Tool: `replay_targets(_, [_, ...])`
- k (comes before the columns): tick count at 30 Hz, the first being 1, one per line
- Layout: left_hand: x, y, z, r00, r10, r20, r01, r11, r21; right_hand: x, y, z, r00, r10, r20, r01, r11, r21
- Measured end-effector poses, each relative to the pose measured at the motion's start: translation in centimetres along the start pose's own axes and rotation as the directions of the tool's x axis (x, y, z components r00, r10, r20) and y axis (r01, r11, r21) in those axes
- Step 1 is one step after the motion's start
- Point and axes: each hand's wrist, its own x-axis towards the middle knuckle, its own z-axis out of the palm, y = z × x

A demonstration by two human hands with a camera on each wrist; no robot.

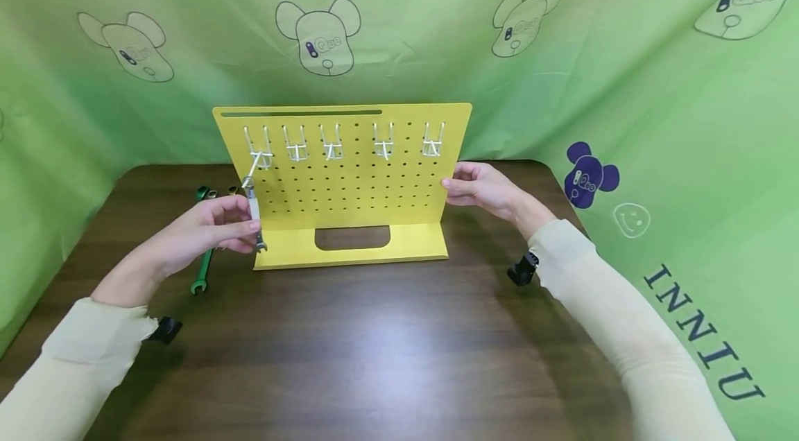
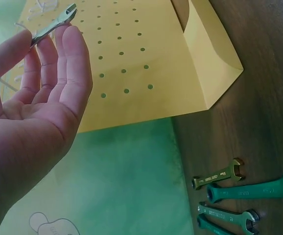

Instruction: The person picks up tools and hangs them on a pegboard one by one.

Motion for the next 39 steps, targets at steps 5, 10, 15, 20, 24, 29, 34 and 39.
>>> replay_targets(5, [0.4,-0.1,0.0,1.0,-0.012,-0.025,0.012,1.0,0.024,-0.1,0.0,-0.2,1.0,0.002,-0.012,-0.002,1.0,-0.013])
replay_targets(10, [0.4,-0.3,0.1,0.997,-0.042,-0.072,0.042,0.999,-0.002,0.1,0.1,-0.1,1.0,0.008,0.007,-0.008,0.999,0.033])
replay_targets(15, [0.5,-0.7,0.3,0.992,-0.052,-0.113,0.047,0.998,-0.05,0.2,0.3,-0.1,1.0,0.009,0.027,-0.011,0.997,0.075])
replay_targets(20, [1.2,-1.1,0.4,0.986,-0.049,-0.157,0.037,0.996,-0.079,0.2,0.3,-0.2,1.0,0.007,0.018,-0.009,0.997,0.083])
replay_targets(24, [2.0,-1.3,0.5,0.983,-0.067,-0.171,0.05,0.993,-0.104,0.3,0.3,-0.3,1.0,0.006,0.013,-0.007,0.997,0.074])
replay_targets(29, [2.8,-1.8,0.8,0.98,-0.105,-0.169,0.083,0.988,-0.13,0.3,0.4,-0.4,1.0,0.002,0.005,-0.002,0.997,0.074])
replay_targets(34, [3.1,-2.1,0.9,0.974,-0.127,-0.187,0.117,0.991,-0.063,0.2,0.5,-0.3,1.0,0.011,0.01,-0.011,0.997,0.072])
replay_targets(39, [3.3,-2.1,0.7,0.97,-0.121,-0.211,0.125,0.992,0.005,0.2,0.3,-0.3,1.0,0.007,0.015,-0.008,0.996,0.085])
